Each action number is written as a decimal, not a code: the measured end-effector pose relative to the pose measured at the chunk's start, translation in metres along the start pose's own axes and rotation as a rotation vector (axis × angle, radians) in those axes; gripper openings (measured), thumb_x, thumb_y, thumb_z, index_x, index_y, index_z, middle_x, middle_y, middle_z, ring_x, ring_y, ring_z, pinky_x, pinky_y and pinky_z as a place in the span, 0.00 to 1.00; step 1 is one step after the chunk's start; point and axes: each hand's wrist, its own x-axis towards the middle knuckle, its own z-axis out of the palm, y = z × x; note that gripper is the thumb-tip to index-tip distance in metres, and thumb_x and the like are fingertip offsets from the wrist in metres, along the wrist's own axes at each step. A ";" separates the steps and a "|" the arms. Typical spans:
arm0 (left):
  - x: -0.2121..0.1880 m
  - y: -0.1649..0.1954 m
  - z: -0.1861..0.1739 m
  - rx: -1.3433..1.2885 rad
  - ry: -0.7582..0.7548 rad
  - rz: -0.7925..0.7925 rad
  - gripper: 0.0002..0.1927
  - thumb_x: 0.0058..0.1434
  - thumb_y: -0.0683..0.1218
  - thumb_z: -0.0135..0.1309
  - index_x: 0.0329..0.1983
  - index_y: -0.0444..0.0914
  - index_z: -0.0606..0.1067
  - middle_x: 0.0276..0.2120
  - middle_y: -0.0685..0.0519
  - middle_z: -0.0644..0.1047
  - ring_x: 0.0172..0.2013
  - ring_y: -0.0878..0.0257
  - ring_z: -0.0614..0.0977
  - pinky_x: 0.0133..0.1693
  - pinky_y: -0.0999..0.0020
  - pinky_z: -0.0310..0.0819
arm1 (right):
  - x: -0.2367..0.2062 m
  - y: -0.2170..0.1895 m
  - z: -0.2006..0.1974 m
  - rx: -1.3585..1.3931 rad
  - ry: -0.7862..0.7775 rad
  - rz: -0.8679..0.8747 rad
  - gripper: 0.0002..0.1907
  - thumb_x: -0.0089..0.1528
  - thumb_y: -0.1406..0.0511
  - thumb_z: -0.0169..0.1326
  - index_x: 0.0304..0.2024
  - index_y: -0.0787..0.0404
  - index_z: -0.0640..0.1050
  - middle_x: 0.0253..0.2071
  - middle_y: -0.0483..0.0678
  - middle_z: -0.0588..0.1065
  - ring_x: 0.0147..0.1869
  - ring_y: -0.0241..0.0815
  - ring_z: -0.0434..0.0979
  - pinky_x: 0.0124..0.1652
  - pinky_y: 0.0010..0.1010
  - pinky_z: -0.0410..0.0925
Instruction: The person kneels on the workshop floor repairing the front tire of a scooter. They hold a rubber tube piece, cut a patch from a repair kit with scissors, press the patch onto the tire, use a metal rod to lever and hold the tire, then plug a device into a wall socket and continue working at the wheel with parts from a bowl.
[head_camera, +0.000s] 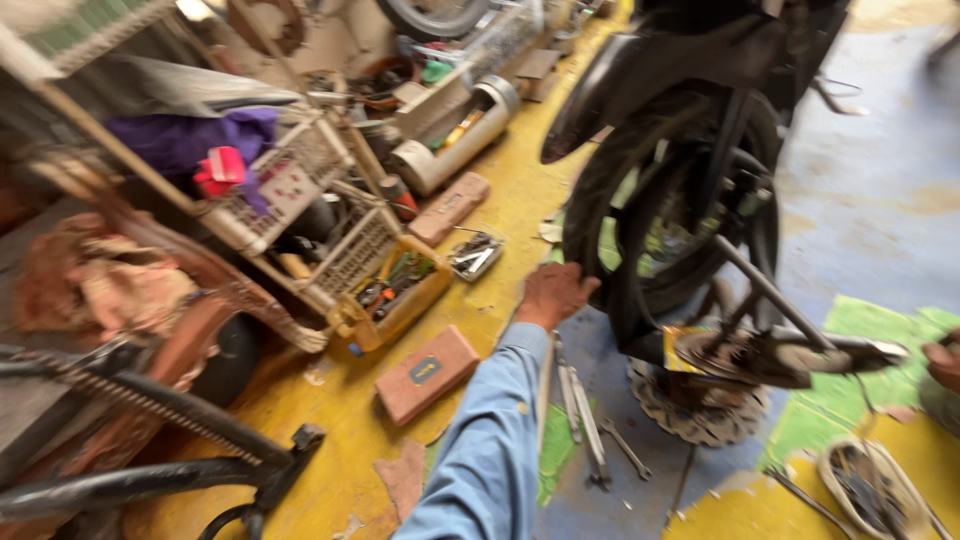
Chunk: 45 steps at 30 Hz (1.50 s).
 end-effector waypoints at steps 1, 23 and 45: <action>0.003 -0.001 0.003 0.005 0.026 0.013 0.28 0.65 0.66 0.48 0.41 0.37 0.80 0.41 0.40 0.81 0.46 0.43 0.81 0.48 0.48 0.74 | 0.000 0.003 -0.003 -0.038 -0.008 0.011 0.19 0.65 0.51 0.52 0.47 0.54 0.84 0.44 0.58 0.82 0.46 0.59 0.84 0.46 0.50 0.76; 0.026 -0.005 0.038 0.024 0.060 -0.037 0.27 0.64 0.65 0.53 0.40 0.36 0.77 0.38 0.36 0.79 0.42 0.40 0.81 0.44 0.47 0.74 | 0.012 0.029 -0.017 -0.055 -0.085 0.124 0.21 0.63 0.52 0.54 0.52 0.53 0.85 0.51 0.63 0.81 0.53 0.66 0.81 0.54 0.54 0.73; 0.032 -0.020 0.043 -0.005 0.043 -0.026 0.25 0.64 0.64 0.54 0.38 0.36 0.78 0.37 0.36 0.80 0.41 0.40 0.82 0.43 0.47 0.76 | 0.014 0.031 -0.005 -0.132 -0.108 0.167 0.22 0.64 0.51 0.55 0.56 0.49 0.84 0.54 0.60 0.81 0.55 0.66 0.81 0.54 0.54 0.73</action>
